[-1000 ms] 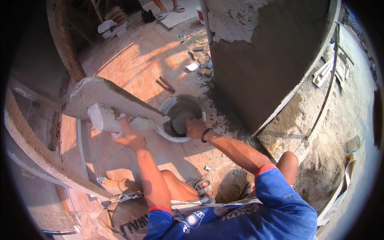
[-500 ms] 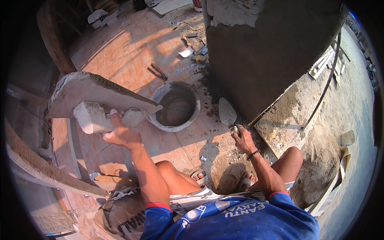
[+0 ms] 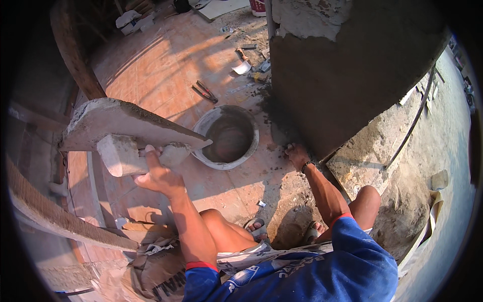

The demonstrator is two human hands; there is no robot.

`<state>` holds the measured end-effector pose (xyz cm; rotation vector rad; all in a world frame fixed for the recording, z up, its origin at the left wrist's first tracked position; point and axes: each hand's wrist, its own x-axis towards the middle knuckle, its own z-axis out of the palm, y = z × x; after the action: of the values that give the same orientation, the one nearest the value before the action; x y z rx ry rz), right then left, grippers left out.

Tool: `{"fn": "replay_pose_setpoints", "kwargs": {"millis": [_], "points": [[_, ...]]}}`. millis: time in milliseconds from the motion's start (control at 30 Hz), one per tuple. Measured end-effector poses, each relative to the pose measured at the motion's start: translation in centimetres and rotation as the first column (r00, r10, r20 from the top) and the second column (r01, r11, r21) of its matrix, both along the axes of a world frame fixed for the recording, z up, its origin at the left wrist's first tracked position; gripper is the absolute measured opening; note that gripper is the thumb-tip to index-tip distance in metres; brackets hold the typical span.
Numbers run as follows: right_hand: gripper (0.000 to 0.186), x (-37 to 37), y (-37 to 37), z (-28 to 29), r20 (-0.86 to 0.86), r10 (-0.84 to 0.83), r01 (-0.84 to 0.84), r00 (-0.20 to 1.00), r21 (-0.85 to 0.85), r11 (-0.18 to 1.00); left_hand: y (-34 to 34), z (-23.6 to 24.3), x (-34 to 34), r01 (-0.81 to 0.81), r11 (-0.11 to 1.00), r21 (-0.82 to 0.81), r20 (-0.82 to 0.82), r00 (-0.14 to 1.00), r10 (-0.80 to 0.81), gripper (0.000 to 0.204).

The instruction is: The person scoops cement from a bucket with a trowel and applies it to a vertical wall using a float. They repeatedly smooth and level the surface, working on a single section of the wall.

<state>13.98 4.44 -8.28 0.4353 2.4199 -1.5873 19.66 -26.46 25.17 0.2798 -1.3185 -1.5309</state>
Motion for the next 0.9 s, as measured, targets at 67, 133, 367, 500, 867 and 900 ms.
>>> {"fn": "replay_pose_setpoints", "kwargs": {"millis": [67, 133, 367, 500, 867, 900], "points": [[0.018, -1.1, 0.3, 0.8, 0.126, -0.018, 0.023, 0.992, -0.034, 0.999, -0.5, -0.4, 0.0, -0.016, 1.0, 0.001, 0.04, 0.999, 0.016, 0.019], [0.022, -2.6, 1.6, 0.6, 0.163, -0.061, 0.043, 0.985, 0.109, 0.993, -0.3, -0.5, -0.4, -0.013, 1.0, -0.01, 0.043, 0.999, 0.013, 0.019], [0.035, -1.2, -0.7, 1.9, -0.147, 0.075, 0.005, 0.986, 0.482, 0.876, -0.4, -0.8, -0.4, -0.004, 0.997, -0.073, 0.034, 0.999, 0.007, 0.019], [0.034, -0.7, 0.4, 2.9, -0.226, 0.065, 0.058, 0.972, 0.497, 0.866, 0.6, -0.3, -0.7, 0.017, 0.999, -0.04, 0.009, 1.0, -0.017, 0.019], [0.034, 2.4, -5.1, 19.8, -0.275, 0.38, -0.397, 0.883, -0.006, 0.918, -0.3, 0.4, -0.1, -0.056, 0.998, -0.025, 0.008, 0.998, 0.056, 0.017], [0.033, 2.5, -6.1, 20.2, -0.157, 0.403, -0.433, 0.902, -0.326, 0.84, -0.4, 0.5, -0.1, -0.066, 0.998, -0.004, 0.006, 0.998, 0.066, 0.016]]}}
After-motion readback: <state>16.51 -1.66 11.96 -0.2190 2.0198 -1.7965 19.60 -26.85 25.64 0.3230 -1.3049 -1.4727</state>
